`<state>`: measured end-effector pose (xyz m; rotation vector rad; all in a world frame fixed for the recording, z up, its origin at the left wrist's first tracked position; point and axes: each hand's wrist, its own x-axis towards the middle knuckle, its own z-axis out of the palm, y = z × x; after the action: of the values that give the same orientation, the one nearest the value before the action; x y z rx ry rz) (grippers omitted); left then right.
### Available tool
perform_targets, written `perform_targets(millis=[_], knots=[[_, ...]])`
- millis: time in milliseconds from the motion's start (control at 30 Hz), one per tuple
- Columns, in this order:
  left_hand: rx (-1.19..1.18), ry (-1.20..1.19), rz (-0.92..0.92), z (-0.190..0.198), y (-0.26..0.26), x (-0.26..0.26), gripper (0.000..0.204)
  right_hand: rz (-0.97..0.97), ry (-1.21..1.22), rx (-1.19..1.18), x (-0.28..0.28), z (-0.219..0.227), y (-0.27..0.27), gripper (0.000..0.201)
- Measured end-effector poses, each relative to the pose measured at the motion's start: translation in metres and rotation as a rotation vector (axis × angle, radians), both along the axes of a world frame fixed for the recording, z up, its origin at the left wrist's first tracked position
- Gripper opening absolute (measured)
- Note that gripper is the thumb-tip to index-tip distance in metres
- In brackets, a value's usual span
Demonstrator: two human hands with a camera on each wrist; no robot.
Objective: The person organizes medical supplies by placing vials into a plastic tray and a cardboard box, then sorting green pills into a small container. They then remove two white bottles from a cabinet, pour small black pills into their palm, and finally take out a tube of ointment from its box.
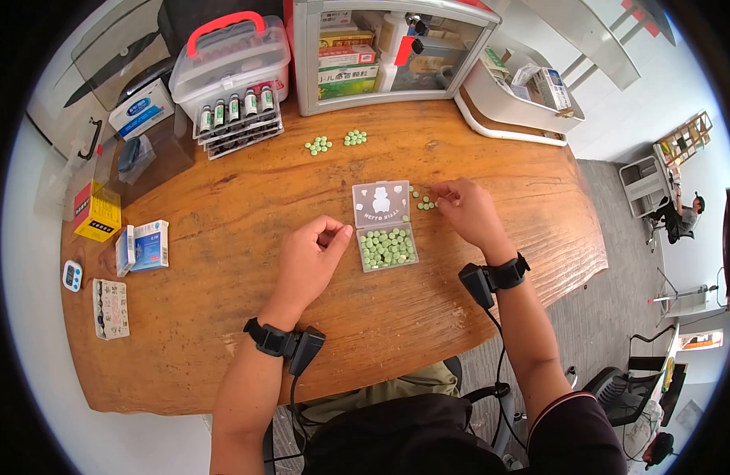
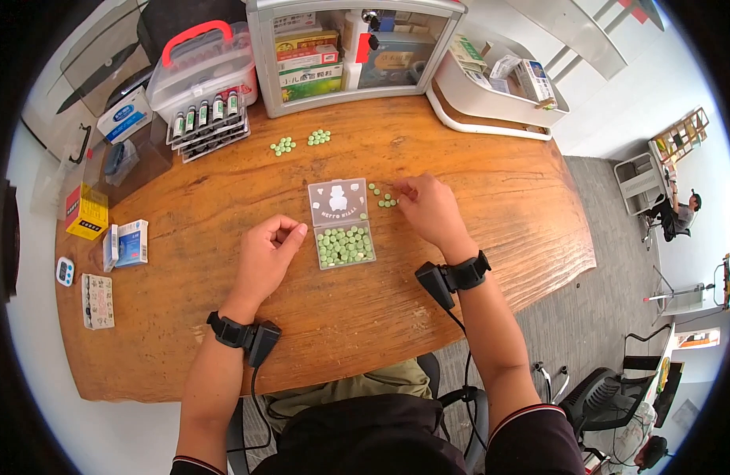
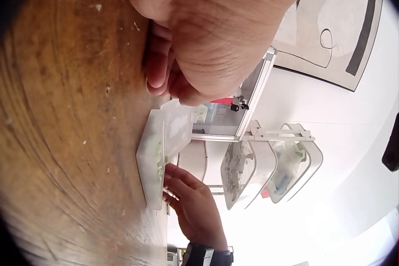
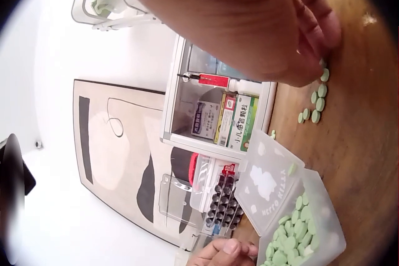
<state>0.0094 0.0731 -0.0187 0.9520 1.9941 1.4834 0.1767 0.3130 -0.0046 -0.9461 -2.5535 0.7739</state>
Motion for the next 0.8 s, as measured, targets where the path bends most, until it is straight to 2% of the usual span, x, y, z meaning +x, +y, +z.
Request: perform_targets(millis=[67, 300, 467, 700, 767, 800], knots=[[-0.021, -0.003, -0.003, 0.001, 0.000, 0.000, 0.018, 0.074, -0.017, -0.037, 0.005, -0.002, 0.003, 0.025], [-0.007, -0.010, 0.008, 0.000, 0.001, 0.002, 0.019, 0.068, -0.044, -0.007, 0.006, 0.007, -0.011, 0.020], [-0.009, 0.008, 0.005, -0.002, 0.000, 0.001, 0.020, 0.041, 0.035, -0.022, 0.005, 0.002, -0.014, 0.013], [-0.017, 0.041, 0.010, 0.001, 0.000, 0.000, 0.021, 0.076, 0.045, -0.069, 0.007, 0.019, -0.034, 0.012], [-0.027, 0.015, 0.005, 0.000, 0.000, 0.001, 0.019, 0.110, 0.115, -0.327, 0.006, 0.032, -0.050, 0.013], [-0.031, 0.013, 0.001, -0.001, 0.000, 0.002, 0.019, 0.105, 0.113, -0.331, 0.006, 0.036, -0.057, 0.013]])
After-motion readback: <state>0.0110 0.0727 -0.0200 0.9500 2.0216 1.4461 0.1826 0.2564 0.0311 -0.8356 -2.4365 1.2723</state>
